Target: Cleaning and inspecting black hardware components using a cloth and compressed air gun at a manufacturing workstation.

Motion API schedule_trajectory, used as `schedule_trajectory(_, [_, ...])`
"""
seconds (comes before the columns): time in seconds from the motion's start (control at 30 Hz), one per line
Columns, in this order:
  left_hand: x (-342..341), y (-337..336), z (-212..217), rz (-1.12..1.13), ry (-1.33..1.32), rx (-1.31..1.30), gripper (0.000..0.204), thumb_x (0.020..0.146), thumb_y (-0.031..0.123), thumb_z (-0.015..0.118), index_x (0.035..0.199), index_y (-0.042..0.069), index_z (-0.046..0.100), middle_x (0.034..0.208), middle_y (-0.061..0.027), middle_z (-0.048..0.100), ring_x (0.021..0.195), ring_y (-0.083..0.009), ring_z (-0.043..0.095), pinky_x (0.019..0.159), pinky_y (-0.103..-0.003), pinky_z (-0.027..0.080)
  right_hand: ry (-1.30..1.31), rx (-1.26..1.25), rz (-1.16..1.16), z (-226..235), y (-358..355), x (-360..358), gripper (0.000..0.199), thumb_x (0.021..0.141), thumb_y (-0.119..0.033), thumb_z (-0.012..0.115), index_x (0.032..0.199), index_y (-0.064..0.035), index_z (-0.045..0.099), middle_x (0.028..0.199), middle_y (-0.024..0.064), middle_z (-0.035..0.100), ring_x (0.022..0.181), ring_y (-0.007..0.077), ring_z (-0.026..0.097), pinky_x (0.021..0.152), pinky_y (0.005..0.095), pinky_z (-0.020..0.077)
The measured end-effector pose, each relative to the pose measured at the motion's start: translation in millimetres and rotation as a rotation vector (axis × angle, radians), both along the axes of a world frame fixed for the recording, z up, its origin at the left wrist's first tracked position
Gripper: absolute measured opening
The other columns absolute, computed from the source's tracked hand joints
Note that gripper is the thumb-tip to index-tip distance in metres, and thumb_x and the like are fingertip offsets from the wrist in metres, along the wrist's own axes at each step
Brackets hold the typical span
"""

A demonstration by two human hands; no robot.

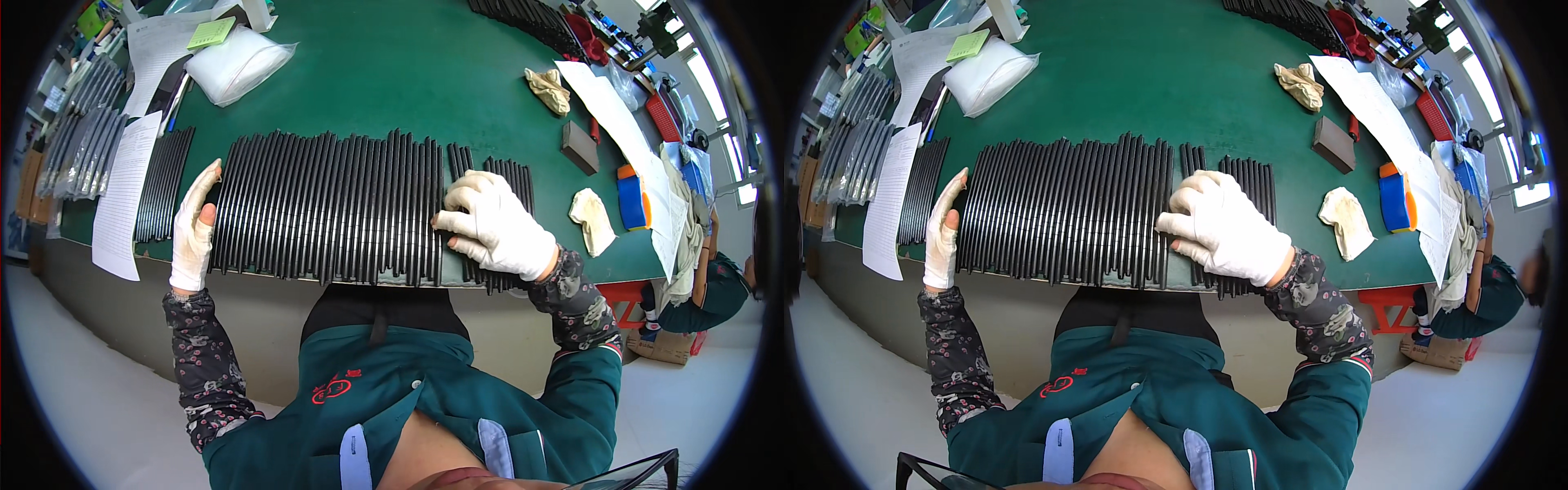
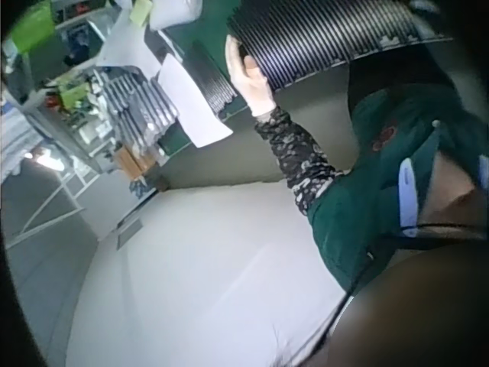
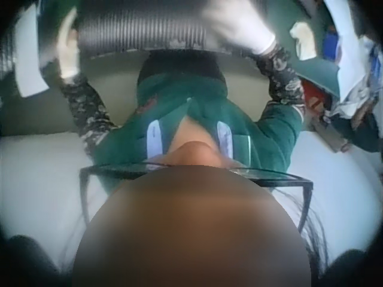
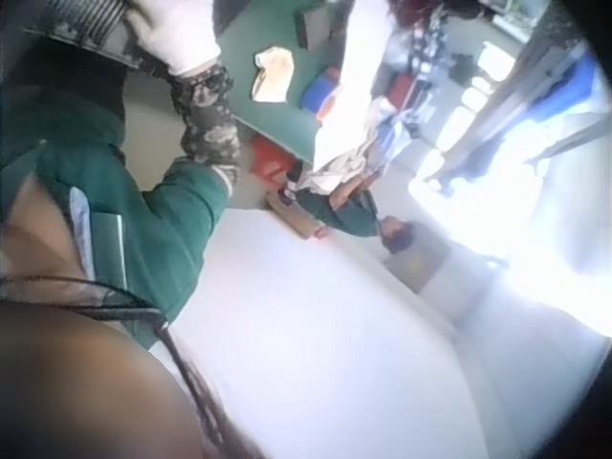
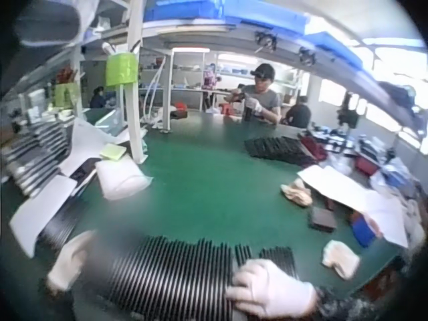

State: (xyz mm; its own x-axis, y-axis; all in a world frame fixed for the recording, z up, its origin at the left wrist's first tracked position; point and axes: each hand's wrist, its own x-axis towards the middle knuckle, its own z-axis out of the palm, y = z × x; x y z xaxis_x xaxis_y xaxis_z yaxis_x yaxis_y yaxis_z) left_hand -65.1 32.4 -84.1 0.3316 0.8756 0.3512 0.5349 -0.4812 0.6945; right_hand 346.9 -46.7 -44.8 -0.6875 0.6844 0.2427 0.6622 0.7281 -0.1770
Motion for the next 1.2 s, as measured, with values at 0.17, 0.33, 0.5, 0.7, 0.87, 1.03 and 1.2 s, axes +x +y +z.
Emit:
schedule_trajectory(0.17, [1, 2, -2, -0.005, 0.008, 0.022, 0.067, 0.094, 0.056, 0.042, 0.134, 0.002, 0.048, 0.137, -0.0142, 0.050, 0.127, -0.0262, 0.047, 0.108, -0.036, 0.035, 0.019, -0.027, 0.062, 2, 6, -5, 0.026, 0.075, -0.023, 0.067, 0.097, -0.0108, 0.061, 0.097, 0.0066, 0.055, 0.104, 0.0264, 0.051, 0.097, 0.0435, 0.0378])
schedule_trajectory(0.33, [1, 2, 0, -0.014, -0.010, 0.026, 0.066, 0.095, 0.054, 0.044, 0.133, 0.000, 0.049, 0.136, -0.0146, 0.051, 0.127, -0.0266, 0.048, 0.107, -0.036, 0.035, 0.032, -0.002, 0.035, 4, 9, -12, 0.025, 0.076, -0.024, 0.067, 0.096, -0.0108, 0.061, 0.098, 0.0060, 0.055, 0.105, 0.0262, 0.051, 0.096, 0.0428, 0.0383])
schedule_trajectory(0.5, [2, 2, -3, -0.029, -0.035, 0.039, 0.065, 0.095, 0.053, 0.045, 0.132, 0.000, 0.050, 0.135, -0.0145, 0.051, 0.126, -0.0265, 0.049, 0.107, -0.036, 0.035, 0.008, -0.055, 0.069, 10, 11, -17, 0.027, 0.076, -0.024, 0.067, 0.098, -0.0104, 0.060, 0.099, 0.0058, 0.056, 0.105, 0.0262, 0.051, 0.097, 0.0420, 0.0377])
schedule_trajectory(0.7, [4, 1, -1, -0.015, -0.047, 0.031, 0.065, 0.094, 0.052, 0.047, 0.132, 0.000, 0.050, 0.134, -0.0145, 0.053, 0.125, -0.0260, 0.050, 0.107, -0.035, 0.036, -0.047, -0.030, 0.061, 9, 12, -24, 0.027, 0.076, -0.024, 0.067, 0.100, -0.0123, 0.060, 0.101, 0.0060, 0.056, 0.107, 0.0266, 0.051, 0.097, 0.0425, 0.0371])
schedule_trajectory(0.87, [5, 0, -1, -0.018, -0.060, 0.026, 0.064, 0.094, 0.052, 0.047, 0.132, 0.000, 0.051, 0.133, -0.0142, 0.053, 0.124, -0.0258, 0.051, 0.106, -0.035, 0.037, -0.032, -0.065, 0.120, 10, 16, -25, 0.030, 0.076, -0.025, 0.067, 0.102, -0.0119, 0.060, 0.103, 0.0073, 0.054, 0.109, 0.0279, 0.050, 0.097, 0.0436, 0.0371])
schedule_trajectory(1.03, [5, 0, -1, -0.008, -0.056, 0.038, 0.063, 0.094, 0.051, 0.047, 0.132, 0.001, 0.051, 0.133, -0.0142, 0.054, 0.123, -0.0258, 0.052, 0.105, -0.035, 0.037, 0.024, -0.054, 0.075, 8, 14, -32, 0.029, 0.075, -0.025, 0.067, 0.100, -0.0113, 0.060, 0.105, 0.0080, 0.052, 0.110, 0.0293, 0.049, 0.097, 0.0450, 0.0369])
schedule_trajectory(1.2, [5, 0, -2, -0.011, -0.053, 0.058, 0.060, 0.094, 0.048, 0.049, 0.131, 0.001, 0.051, 0.132, -0.0145, 0.054, 0.122, -0.0259, 0.053, 0.104, -0.034, 0.038, -0.079, -0.108, 0.111, 17, 18, -37, 0.037, 0.073, -0.024, 0.068, 0.106, -0.0110, 0.059, 0.108, 0.0083, 0.053, 0.112, 0.0290, 0.049, 0.098, 0.0447, 0.0365])
